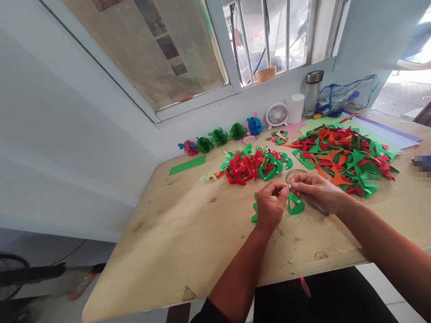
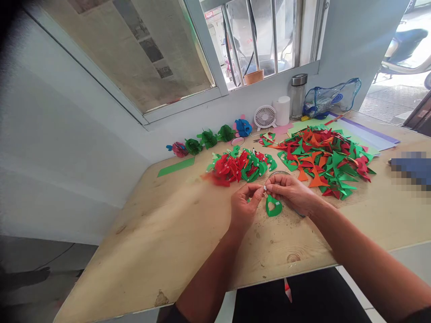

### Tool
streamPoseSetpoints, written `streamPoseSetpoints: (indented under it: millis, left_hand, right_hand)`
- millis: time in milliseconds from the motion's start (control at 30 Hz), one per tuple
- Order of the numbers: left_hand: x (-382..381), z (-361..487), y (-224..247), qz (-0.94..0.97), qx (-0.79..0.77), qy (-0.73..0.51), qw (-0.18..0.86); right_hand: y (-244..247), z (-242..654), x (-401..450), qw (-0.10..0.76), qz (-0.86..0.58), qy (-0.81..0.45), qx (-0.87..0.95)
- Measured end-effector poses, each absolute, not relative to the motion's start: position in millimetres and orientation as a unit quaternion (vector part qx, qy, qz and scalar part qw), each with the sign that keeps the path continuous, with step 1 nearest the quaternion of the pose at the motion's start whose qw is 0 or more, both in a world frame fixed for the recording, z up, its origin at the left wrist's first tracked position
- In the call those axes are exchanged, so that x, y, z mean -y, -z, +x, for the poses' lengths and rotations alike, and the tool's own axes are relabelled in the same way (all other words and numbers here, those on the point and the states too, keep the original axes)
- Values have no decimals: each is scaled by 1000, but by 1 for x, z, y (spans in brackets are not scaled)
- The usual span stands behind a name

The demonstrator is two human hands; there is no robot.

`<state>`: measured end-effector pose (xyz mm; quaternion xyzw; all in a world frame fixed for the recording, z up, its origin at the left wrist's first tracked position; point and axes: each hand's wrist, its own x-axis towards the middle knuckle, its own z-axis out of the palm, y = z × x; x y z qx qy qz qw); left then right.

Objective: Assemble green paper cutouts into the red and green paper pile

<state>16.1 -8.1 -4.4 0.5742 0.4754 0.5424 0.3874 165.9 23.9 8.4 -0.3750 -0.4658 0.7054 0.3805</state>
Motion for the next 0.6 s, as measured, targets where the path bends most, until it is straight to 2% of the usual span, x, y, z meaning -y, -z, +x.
streamPoseSetpoints:
  millis: [367, 600]
  left_hand:
    - [8, 17, 2, 559, -487, -537, 403]
    - [8, 15, 5, 569, -518, -540, 341]
  right_hand:
    - [-8, 165, -25, 370, -390, -681, 497]
    - [-2, 164, -25, 389, -387, -665, 507]
